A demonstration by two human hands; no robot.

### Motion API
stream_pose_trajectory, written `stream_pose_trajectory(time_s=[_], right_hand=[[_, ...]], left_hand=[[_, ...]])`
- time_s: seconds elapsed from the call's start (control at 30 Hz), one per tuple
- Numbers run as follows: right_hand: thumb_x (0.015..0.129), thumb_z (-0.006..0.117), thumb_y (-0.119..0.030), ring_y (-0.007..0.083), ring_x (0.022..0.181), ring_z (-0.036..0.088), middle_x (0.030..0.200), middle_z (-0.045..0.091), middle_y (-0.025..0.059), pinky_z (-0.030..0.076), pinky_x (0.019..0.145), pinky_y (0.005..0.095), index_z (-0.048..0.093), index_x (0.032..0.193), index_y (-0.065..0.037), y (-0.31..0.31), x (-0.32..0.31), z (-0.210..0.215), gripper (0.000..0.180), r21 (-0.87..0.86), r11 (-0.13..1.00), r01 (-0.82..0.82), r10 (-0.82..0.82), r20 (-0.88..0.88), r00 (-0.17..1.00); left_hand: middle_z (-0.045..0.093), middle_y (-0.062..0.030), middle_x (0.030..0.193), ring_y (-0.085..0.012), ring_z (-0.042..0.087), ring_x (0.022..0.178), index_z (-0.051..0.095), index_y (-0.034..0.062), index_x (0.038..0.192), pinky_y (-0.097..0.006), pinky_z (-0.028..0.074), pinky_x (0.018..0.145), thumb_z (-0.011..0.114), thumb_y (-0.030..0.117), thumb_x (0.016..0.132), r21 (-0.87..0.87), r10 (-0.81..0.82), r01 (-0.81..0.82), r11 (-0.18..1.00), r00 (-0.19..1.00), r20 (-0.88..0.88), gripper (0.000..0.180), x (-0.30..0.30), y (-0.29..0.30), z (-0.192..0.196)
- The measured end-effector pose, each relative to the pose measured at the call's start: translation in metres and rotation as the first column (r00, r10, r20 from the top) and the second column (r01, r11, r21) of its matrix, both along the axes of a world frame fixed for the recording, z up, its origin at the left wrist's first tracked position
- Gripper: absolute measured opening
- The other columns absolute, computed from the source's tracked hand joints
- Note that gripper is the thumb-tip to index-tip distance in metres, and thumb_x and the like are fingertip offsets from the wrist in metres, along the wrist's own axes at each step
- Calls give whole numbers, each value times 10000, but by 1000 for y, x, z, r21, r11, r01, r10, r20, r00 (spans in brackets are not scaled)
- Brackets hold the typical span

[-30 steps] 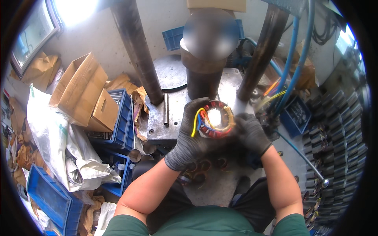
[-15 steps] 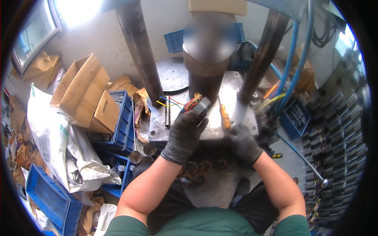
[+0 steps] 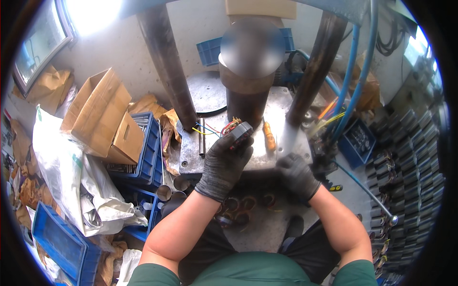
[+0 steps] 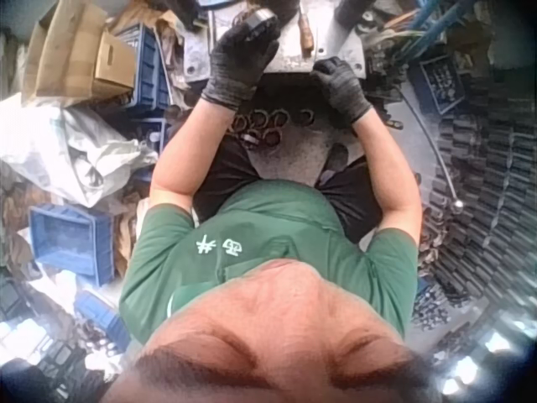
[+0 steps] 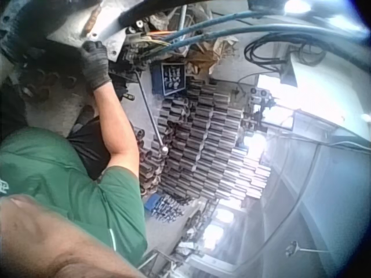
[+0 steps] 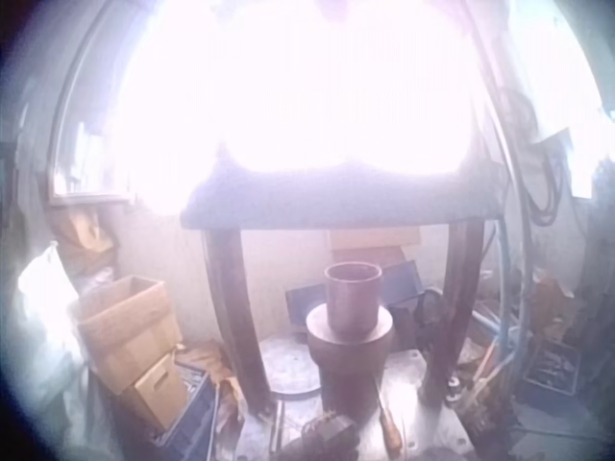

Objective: The recorder manually adjusts wires on a motor stator using a small tool and then uses a press machine to fit a metal housing onto the motor component.

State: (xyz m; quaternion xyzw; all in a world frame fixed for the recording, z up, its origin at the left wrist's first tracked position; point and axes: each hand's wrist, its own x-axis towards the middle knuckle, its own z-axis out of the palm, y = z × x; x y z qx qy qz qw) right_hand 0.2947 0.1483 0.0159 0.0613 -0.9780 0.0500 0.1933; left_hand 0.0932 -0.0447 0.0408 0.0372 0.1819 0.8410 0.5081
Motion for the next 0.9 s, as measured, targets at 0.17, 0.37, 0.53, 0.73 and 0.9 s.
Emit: stream_pose_trajectory(time_s=[0.17,0.37,0.53,0.73,0.9], right_hand=[[938,721,28,219,819,736,1011,742,92,588,726,344,677,1082,-52,-9,-2,50,170,-432,897,91,-295,-433,852],[958,738,16,83,816,655,920,693,9,548,742,282,673,1116,-31,21,5,37,177,-877,479,45,-549,-259,795],[940,723,-25,136,795,663,879,692,25,538,735,319,685,1072,-15,49,6,-7,138,-849,448,279,-499,21,866],[936,716,-96,199,829,718,922,752,87,579,774,394,698,1033,-5,25,14,32,134,-863,380,332,-436,150,887],[954,693,-74,212,965,724,1032,763,124,578,884,369,691,1059,-13,-43,20,90,120,-954,291,-77,-408,-196,892]], left_hand=[[717,-116,1290,-275,673,1221,635,91,1384,-415,490,1096,725,258,968,-49,101,-142,989,869,-484,458,-2,4,-20],[611,-127,1356,-241,593,1308,448,66,1498,-393,484,1144,931,123,755,-44,102,-166,985,774,-624,888,34,7,34],[508,-132,1449,-260,576,1312,369,70,1507,-417,489,1139,993,113,602,124,192,-503,855,87,-978,1100,45,7,14],[512,-138,1416,-272,587,1286,394,75,1497,-415,497,1115,987,96,606,364,305,-475,801,-200,-931,1070,44,11,14],[511,-144,1420,-271,590,1291,392,78,1504,-414,505,1112,989,66,612,313,262,-435,844,-174,-949,1073,49,6,17]])
